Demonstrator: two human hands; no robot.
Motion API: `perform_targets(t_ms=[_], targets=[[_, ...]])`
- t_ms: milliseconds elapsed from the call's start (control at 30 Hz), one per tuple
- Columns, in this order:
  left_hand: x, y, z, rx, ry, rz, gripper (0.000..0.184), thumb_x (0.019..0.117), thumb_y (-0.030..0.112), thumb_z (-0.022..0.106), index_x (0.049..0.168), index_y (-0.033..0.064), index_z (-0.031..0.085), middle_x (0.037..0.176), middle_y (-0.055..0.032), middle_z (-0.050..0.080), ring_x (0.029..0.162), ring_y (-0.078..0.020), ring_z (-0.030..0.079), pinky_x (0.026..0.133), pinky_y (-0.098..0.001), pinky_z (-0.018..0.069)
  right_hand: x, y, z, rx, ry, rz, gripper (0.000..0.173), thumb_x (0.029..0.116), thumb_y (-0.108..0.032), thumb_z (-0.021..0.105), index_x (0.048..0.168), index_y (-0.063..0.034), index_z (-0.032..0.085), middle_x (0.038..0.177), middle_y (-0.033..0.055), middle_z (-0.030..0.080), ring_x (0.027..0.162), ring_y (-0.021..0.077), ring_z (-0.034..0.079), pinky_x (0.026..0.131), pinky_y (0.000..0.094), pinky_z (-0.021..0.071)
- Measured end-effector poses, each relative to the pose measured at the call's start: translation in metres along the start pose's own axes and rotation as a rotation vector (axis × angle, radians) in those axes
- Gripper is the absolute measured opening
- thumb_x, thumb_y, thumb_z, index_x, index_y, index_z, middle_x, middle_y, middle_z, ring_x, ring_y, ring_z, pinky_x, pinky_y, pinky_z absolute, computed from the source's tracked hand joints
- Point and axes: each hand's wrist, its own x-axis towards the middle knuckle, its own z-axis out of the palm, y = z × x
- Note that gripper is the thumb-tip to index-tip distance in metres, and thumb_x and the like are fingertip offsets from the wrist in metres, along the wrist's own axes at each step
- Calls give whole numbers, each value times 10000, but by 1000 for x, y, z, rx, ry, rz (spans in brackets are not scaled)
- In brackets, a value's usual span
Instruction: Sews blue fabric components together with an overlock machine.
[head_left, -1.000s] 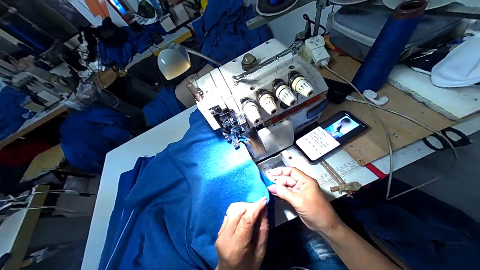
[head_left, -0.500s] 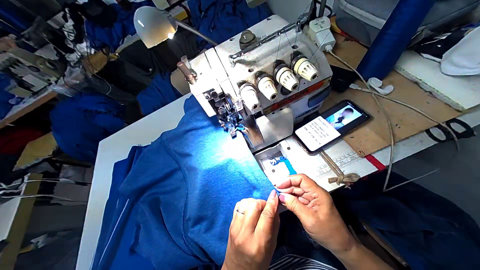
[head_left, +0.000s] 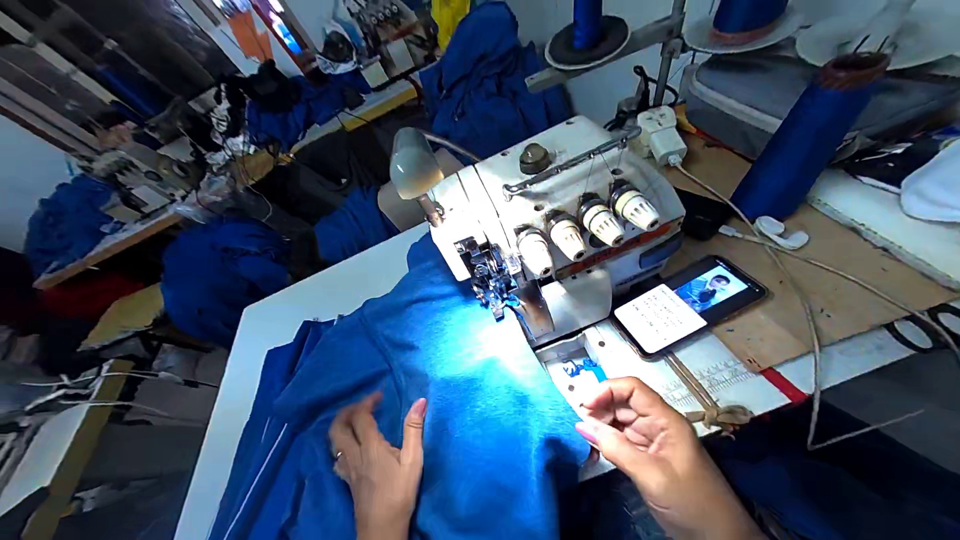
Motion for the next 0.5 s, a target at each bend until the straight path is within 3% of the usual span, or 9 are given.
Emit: perform_targets(t_ms=[67,100,167,267,300,367,433,467,500], targets=[[-8,-18,4,-9,-190,-51,274,966,181,599,1001,-65,713,930,-231,695,826,-358,691,732,-520,568,-2,18,0,16,39,91,195,903,12,656,1087,-34,608,907,3,702,699,88,696,603,252,618],[-8,-23,3,-32,-228,-35,223,949,129,579,956,-44,719,882,-181,706,778,-293,698,708,-456,579,-3,20,3,10,53,93,203,893,23,657,1080,-35,606,900,-3,702,689,86,699,593,253,621],[6,-41,-17,-108,-251,-42,239,999,128,572,999,-72,701,904,-197,705,760,-281,702,700,-466,597,-4,11,6,-5,37,36,220,886,40,664,1080,-40,595,910,-14,696,693,62,685,589,232,610],[42,-64,-56,-60,-49,21,307,1036,179,542,1040,-108,651,910,-216,668,761,-238,660,699,-406,573,-4,-5,7,-21,-18,-59,236,890,30,679,1077,-81,587,927,-49,685,747,19,669,632,187,595],[47,-56,-63,-25,30,79,338,1042,205,539,1049,-120,632,968,-248,643,862,-272,640,777,-418,544,-4,-3,7,-15,-19,-47,235,888,26,683,1069,-86,585,925,-49,684,749,19,670,636,187,596],[37,-13,-63,-72,60,242,528,1004,375,605,1209,-111,579,1283,-345,541,1238,-431,519,1047,-553,414,-5,7,9,37,23,51,225,864,46,680,1027,-74,582,889,-24,683,699,53,674,593,218,596],[6,43,-34,-160,20,380,801,839,679,709,1437,198,478,1550,-92,396,1476,-241,333,1213,-505,237,-5,5,12,81,35,102,231,858,67,668,994,-95,574,874,-41,673,661,49,666,558,225,595],[-12,69,-10,-167,24,438,834,812,700,723,1487,326,405,1618,2,329,1531,-180,251,1248,-523,146,-5,-2,12,85,15,80,235,865,72,657,994,-110,582,884,-61,670,678,30,658,571,209,588],[-27,86,12,-155,35,488,735,875,628,689,1479,363,363,1621,14,313,1546,-171,217,1246,-548,92,-5,-8,11,86,-8,51,235,867,73,642,996,-120,607,900,-72,675,713,16,658,598,196,583]])
